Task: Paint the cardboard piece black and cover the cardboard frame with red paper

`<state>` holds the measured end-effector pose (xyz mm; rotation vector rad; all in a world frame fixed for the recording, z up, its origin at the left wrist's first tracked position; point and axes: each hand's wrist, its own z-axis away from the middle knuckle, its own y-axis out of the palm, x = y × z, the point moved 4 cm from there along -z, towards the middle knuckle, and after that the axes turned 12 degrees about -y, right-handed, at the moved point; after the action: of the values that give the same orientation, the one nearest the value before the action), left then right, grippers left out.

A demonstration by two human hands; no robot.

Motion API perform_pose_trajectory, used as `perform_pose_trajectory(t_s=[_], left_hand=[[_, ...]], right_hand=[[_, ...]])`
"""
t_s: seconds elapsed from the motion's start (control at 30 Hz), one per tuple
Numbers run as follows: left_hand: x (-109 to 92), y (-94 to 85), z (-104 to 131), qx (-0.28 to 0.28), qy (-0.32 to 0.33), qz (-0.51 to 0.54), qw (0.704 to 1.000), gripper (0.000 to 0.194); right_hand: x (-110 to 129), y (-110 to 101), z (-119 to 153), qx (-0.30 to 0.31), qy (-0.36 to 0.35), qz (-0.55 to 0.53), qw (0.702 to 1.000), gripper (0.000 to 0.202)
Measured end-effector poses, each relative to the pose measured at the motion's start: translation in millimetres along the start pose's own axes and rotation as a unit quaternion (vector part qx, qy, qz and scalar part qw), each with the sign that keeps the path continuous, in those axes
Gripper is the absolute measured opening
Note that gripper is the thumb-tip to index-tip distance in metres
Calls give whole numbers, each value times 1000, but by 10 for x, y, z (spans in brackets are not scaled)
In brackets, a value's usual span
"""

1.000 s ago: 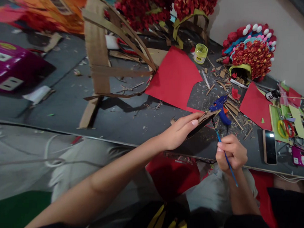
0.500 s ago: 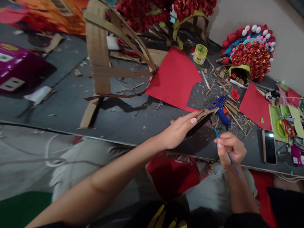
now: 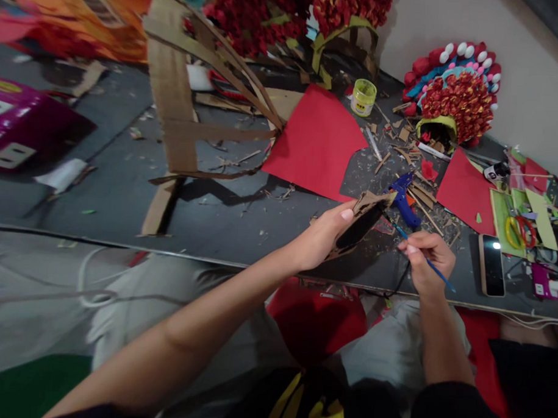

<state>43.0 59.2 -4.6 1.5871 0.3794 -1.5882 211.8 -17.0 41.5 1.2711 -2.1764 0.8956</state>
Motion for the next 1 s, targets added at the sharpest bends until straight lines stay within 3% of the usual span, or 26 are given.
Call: perform_pose_trajectory(t_s=[0.27, 0.73, 1.0], left_hand=[[-46, -18, 18, -6, 4, -7, 1000, 72], [-22, -52, 14, -3, -29, 19, 999, 71], [-29, -72, 6, -23, 14, -32, 999, 70]], right_hand=[[-58, -66, 13, -64, 44, -15, 997, 10], [-81, -140, 10, -62, 54, 41, 996, 10], [-20, -95, 10, -36, 35, 60, 997, 7]])
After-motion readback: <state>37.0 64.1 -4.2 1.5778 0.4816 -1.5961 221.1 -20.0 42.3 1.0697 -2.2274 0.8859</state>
